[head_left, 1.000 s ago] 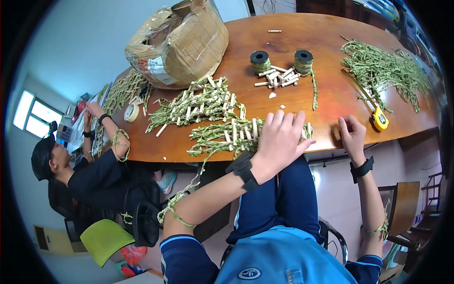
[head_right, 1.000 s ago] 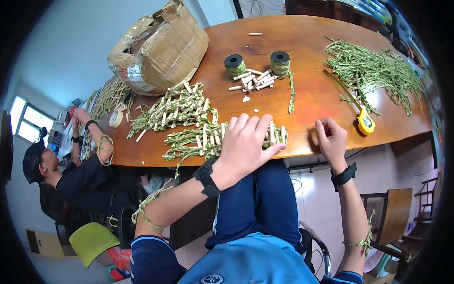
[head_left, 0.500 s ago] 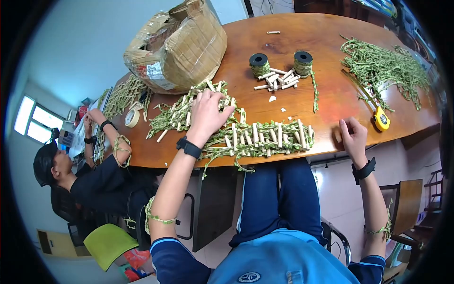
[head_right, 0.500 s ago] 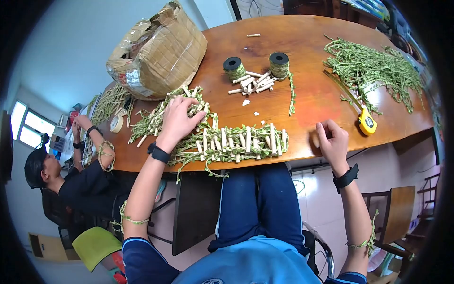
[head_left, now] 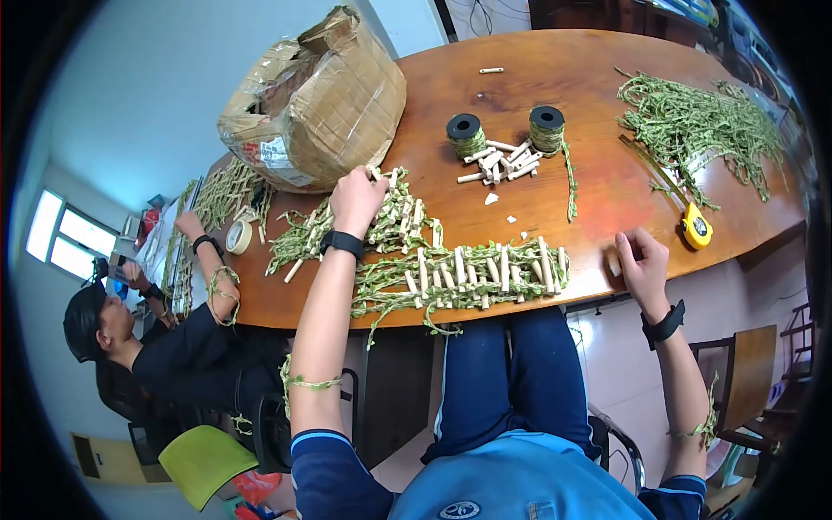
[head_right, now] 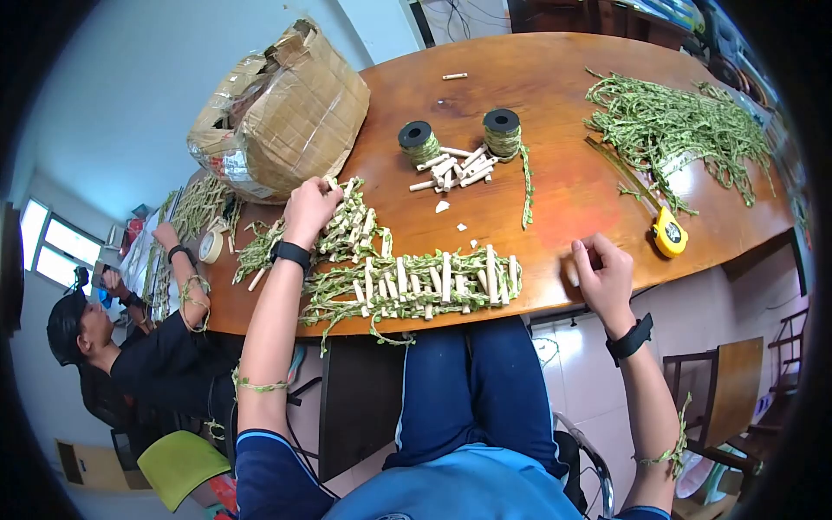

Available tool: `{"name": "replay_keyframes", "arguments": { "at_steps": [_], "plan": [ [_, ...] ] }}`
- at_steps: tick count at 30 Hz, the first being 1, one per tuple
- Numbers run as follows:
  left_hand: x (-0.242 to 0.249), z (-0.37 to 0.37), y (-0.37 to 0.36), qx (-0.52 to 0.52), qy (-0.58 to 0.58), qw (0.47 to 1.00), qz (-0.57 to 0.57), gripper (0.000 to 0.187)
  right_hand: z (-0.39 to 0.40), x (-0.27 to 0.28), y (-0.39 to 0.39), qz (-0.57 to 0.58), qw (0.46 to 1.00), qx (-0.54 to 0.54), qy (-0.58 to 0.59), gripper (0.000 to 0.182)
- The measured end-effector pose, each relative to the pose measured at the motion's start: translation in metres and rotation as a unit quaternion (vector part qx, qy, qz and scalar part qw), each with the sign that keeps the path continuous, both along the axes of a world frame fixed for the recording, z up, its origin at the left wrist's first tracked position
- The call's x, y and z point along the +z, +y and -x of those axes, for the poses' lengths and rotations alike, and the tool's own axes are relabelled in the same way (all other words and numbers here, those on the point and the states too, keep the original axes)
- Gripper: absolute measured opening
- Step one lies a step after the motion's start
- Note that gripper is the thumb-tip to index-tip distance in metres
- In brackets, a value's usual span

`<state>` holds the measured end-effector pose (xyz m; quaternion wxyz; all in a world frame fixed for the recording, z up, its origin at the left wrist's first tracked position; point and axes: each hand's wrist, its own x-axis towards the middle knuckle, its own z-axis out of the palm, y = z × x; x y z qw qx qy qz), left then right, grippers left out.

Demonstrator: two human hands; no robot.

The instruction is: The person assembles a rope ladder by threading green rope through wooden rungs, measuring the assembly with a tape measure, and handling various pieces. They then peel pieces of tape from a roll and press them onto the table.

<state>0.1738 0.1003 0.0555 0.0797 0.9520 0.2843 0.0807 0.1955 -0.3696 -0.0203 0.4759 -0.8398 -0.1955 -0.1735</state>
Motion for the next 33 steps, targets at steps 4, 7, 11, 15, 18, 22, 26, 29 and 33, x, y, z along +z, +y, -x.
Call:
{"name": "replay_keyframes", "arguments": {
  "at_steps": [4,7,11,15,18,22,26,29,33],
  "plan": [
    [-0.014,-0.014,0.007,-0.063,0.028,0.992,-0.106,0.037,0.001,0.003,-0.001,0.005,1.0,0.003,0.004,0.023],
    [-0.017,-0.022,0.012,-0.069,0.071,0.987,-0.125,0.037,0.003,0.007,0.0,0.01,1.0,0.0,0.005,0.023],
    [-0.02,-0.025,0.018,-0.084,0.096,0.983,-0.13,0.034,0.003,0.006,0.0,0.013,1.0,-0.001,-0.004,0.023],
    [-0.02,-0.027,0.012,-0.085,0.041,0.984,-0.154,0.027,0.004,0.007,0.001,0.015,1.0,-0.005,0.002,0.023],
    [-0.014,-0.026,-0.003,-0.097,0.002,0.985,-0.145,0.031,0.003,0.006,0.001,0.017,1.0,-0.002,-0.002,0.023],
    [-0.014,-0.033,-0.011,-0.061,0.06,0.985,-0.152,0.043,0.002,0.003,0.0,0.013,1.0,-0.004,0.01,0.023],
    [-0.001,-0.038,-0.007,-0.022,0.092,0.993,-0.072,0.047,0.005,0.008,0.001,0.011,1.0,-0.005,-0.005,0.023],
    [0.017,-0.031,0.016,0.008,0.095,0.995,-0.016,0.035,0.005,0.007,0.0,0.011,1.0,-0.005,-0.004,0.024],
    [0.032,0.002,0.057,-0.003,-0.018,0.999,0.03,0.023,0.003,0.005,0.0,0.019,1.0,-0.001,-0.005,0.025]
  ]
}}
